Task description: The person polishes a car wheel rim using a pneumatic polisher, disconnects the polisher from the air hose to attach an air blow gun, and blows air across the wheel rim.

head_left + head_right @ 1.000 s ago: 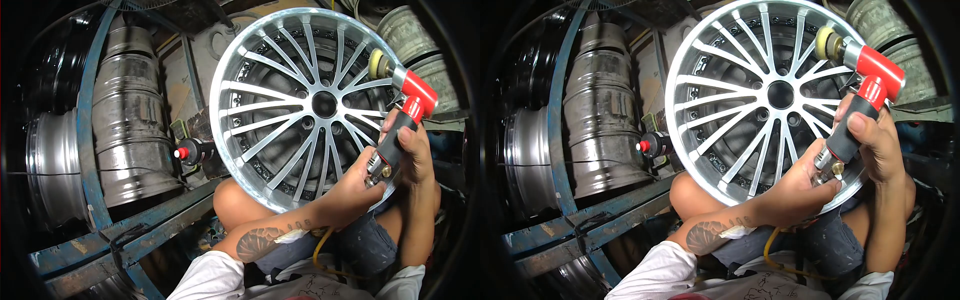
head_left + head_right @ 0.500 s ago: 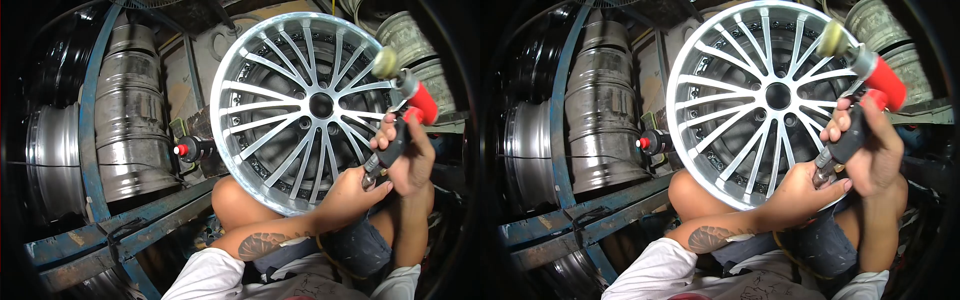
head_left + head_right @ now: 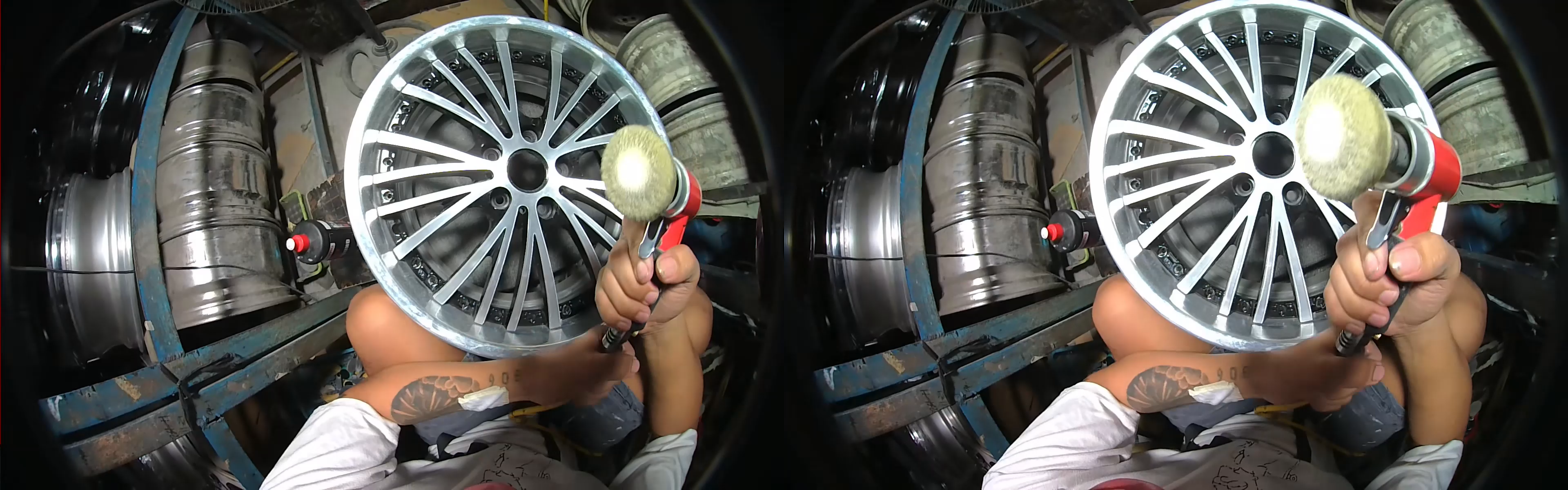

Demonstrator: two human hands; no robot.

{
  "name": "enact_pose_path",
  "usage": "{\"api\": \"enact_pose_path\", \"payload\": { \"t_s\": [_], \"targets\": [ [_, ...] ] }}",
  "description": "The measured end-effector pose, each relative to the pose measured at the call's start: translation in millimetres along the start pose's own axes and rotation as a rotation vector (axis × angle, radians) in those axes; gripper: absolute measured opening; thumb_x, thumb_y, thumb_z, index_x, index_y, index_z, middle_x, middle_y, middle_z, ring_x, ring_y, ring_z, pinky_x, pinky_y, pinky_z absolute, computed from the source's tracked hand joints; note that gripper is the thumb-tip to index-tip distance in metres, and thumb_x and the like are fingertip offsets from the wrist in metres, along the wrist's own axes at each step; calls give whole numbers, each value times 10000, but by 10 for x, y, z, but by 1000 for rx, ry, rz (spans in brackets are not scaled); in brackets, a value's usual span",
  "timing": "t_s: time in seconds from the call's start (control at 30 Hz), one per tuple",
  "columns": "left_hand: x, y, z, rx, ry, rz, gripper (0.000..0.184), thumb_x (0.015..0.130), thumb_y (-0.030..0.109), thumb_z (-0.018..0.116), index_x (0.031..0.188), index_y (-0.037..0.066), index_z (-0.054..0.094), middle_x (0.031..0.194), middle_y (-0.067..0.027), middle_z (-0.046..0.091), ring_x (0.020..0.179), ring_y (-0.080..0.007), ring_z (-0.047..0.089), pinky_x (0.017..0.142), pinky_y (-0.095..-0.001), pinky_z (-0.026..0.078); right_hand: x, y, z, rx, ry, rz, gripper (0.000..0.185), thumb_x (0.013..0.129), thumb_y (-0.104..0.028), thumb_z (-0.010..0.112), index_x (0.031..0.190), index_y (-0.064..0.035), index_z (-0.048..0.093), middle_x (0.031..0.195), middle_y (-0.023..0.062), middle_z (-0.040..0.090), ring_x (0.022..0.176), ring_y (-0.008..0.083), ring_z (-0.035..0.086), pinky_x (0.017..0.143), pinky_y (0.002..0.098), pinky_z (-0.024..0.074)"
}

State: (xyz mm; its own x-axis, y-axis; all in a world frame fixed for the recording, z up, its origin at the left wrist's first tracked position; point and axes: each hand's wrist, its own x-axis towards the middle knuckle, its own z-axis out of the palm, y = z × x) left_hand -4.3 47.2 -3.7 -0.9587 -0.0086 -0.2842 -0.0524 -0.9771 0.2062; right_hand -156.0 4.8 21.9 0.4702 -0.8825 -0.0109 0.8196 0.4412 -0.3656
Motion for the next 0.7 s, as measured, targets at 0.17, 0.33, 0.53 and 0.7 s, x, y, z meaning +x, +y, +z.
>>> {"api": "enact_pose_path", "payload": {
  "t_s": [0.17,0.33,0.53,0.7],
  "targets": [
    [-59,3,63,-99,-36,4,243,951,301,639,859,127,495,594,65,382,440,-54,321,403,-250,221,49,49,33,-7,135,-26,201,867,-183,540,939,3,518,622,60,503,485,179,512,518,386,479],
    [-95,246,27,154,206,83,259,946,317,651,864,121,502,611,64,414,457,-49,341,417,-249,250,131,-41,96,-144,460,-256,200,959,-218,483,971,-20,515,620,8,481,488,123,483,522,313,467],
    [73,89,-105,317,273,104,402,939,338,647,644,147,451,567,64,415,456,-57,365,439,-266,267,128,-77,57,-255,469,-349,191,969,-204,478,952,-17,513,611,8,463,464,113,456,488,293,448],
    [64,32,-54,146,221,-94,446,938,336,625,595,175,391,499,57,361,387,-75,320,376,-275,215,81,0,16,-163,351,-228,210,953,-196,462,963,5,521,605,27,479,456,140,479,476,325,470]
  ]
}}
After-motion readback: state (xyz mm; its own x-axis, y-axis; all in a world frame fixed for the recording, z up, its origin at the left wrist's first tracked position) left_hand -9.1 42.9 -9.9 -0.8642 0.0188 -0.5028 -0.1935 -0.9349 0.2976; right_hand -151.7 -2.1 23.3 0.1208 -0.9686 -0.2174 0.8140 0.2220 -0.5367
